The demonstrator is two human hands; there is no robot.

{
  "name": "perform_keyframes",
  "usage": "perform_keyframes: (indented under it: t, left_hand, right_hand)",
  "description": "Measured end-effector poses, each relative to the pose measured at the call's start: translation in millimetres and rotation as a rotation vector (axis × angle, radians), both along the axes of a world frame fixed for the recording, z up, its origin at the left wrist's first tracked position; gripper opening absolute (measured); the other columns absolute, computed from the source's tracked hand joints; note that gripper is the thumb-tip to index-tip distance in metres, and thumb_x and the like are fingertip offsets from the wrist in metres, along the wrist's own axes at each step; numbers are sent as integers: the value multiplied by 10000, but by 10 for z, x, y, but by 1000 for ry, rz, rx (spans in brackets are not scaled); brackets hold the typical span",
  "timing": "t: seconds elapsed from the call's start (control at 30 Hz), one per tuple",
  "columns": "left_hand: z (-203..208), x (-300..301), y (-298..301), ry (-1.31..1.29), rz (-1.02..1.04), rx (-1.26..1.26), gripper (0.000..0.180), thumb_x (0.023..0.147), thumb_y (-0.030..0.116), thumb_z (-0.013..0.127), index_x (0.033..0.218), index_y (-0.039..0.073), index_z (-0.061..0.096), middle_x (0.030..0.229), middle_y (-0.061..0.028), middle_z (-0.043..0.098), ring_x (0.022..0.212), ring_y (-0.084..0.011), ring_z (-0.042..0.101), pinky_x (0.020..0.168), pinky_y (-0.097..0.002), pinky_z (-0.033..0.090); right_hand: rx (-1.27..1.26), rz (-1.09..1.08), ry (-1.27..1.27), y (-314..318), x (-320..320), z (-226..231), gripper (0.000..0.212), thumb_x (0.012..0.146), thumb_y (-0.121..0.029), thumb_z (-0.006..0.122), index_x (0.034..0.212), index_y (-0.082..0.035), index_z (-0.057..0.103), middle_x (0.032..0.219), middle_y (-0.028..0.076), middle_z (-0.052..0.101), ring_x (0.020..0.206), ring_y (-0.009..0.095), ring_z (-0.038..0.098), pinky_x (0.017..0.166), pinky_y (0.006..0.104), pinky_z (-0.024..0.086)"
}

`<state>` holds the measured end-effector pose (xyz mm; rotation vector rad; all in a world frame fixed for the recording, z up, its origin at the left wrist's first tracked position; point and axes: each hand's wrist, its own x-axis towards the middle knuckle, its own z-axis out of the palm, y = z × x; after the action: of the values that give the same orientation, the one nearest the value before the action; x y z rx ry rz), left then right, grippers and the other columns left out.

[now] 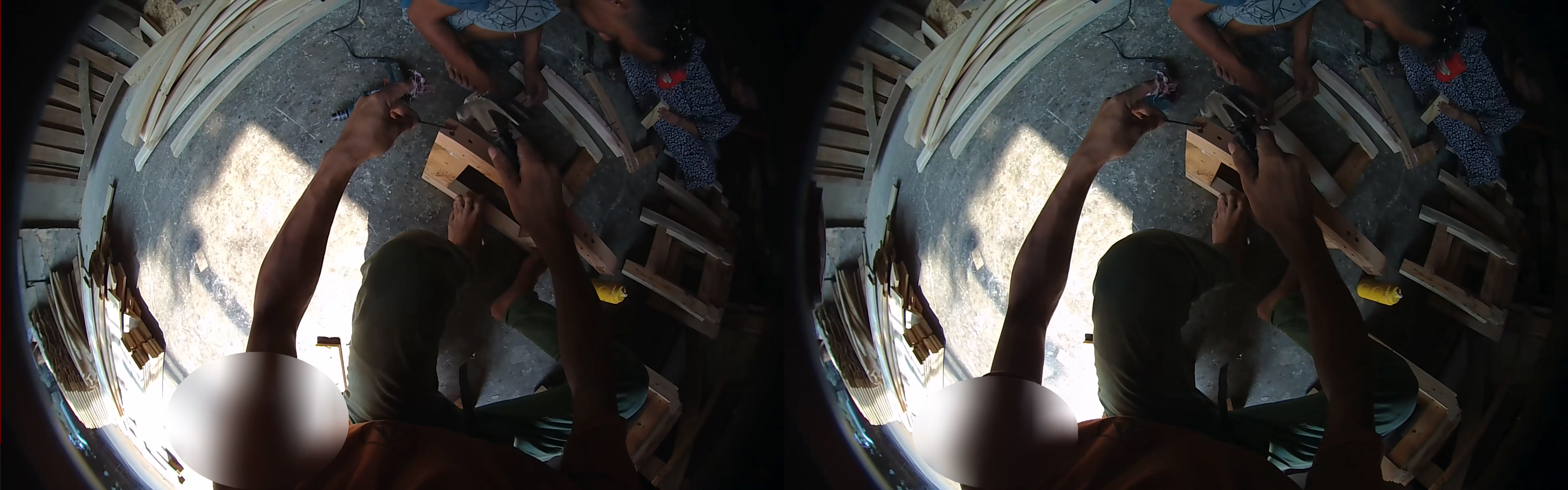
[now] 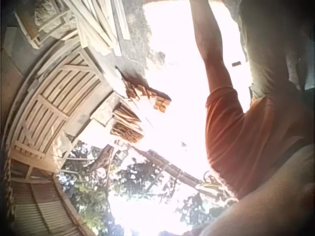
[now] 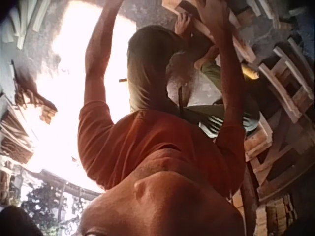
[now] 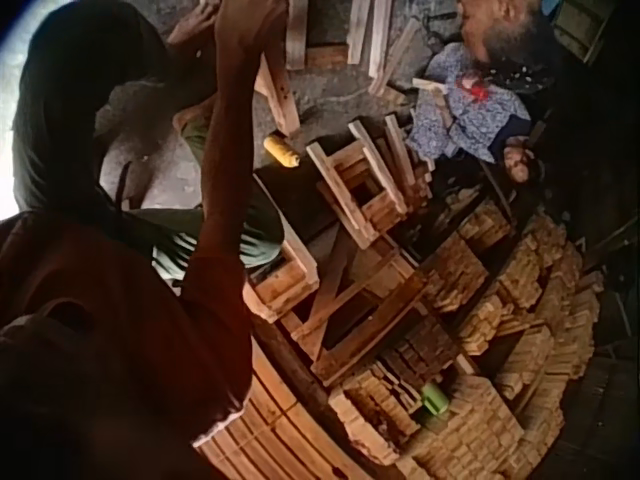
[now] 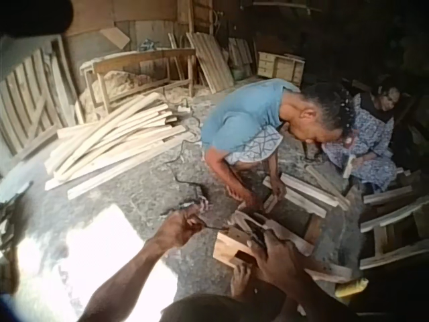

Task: Assembling wooden stool frames using glue and a hammer.

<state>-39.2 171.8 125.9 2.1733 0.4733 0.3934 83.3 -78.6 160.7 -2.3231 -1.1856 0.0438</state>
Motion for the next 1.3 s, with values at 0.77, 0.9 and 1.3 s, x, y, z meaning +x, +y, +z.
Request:
perform_keyframes:
  t: [0.77,0.9,1.3]
  left_hand:
    - [-6,-29,-1,98,-23,-28,488,861,84,713,1321,31,562,925,-140,754,888,-210,737,802,-353,548]
    - [74,-15,3,121,-56,21,599,889,80,715,1429,-4,470,955,-139,756,881,-189,726,810,-332,558]
    - [-69,-1,-7,10,-32,-61,524,867,53,714,1351,-31,531,916,-154,751,865,-169,724,779,-321,546]
  right_hand:
    - [457,13,-119,118,-23,1225,425,1006,-357,583,1209,14,558,893,160,681,808,217,718,661,357,544]
    - [154,-162,307,231,-59,797,340,1014,-303,547,1096,26,547,775,180,623,740,310,643,655,415,509]
    - [300,-95,291,-244,-334,-241,342,999,-300,585,1049,38,575,879,212,650,823,370,667,705,438,495]
